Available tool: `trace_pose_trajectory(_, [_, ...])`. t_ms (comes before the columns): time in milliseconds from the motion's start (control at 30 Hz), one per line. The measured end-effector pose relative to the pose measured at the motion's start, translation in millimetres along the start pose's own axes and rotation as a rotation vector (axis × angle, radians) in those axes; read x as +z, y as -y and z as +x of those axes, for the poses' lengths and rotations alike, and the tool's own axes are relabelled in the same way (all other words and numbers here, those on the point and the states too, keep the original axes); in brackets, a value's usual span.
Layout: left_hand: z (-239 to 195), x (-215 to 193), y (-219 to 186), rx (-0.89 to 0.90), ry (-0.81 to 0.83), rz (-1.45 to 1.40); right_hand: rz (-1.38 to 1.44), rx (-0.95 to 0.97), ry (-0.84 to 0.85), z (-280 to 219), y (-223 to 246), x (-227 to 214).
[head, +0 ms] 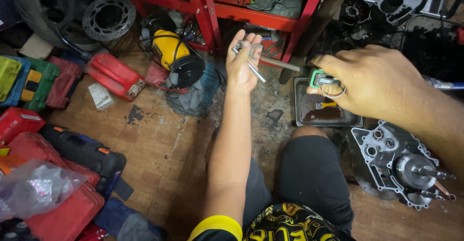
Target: Cleaning engine components in a solvent tray and working on an engine casing using hand tools
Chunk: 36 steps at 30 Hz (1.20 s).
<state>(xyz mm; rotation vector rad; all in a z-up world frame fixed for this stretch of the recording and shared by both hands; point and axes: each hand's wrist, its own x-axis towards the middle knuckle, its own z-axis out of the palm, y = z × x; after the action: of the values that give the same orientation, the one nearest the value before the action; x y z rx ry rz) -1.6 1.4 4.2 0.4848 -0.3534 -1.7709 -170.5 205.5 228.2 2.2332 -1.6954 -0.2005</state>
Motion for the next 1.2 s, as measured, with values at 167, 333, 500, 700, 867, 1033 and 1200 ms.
trace_pose_trajectory(167, [-8, 6, -8, 0.043, 0.178, 0.075, 0.020, 0.024, -0.013, 2, -1, -6])
trace_pose_trajectory(333, [-11, 3, 5, 0.084, 0.277, 0.269, -0.051, 0.005, -0.131, 6, -6, -3])
trace_pose_trajectory(500, [-6, -1, 12, 0.115, 0.297, 0.300, -0.050, 0.009, -0.124, 8, -7, 0])
trace_pose_trajectory(700, [-10, 1, 9, 0.161, 0.414, 0.264, -0.014, -0.002, -0.149, 8, -8, -6])
trace_pose_trajectory(867, [-12, 5, 7, 0.093, 0.422, 0.218, 0.027, -0.013, -0.158, 5, -8, -3])
trace_pose_trajectory(1033, [-17, 20, -11, -0.012, 0.253, 0.177, 0.068, -0.009, -0.120, 4, -6, -7])
trace_pose_trajectory(1200, [-9, 11, -14, 0.003, 0.102, -0.128, 0.103, 0.003, 0.042, 2, -3, -9])
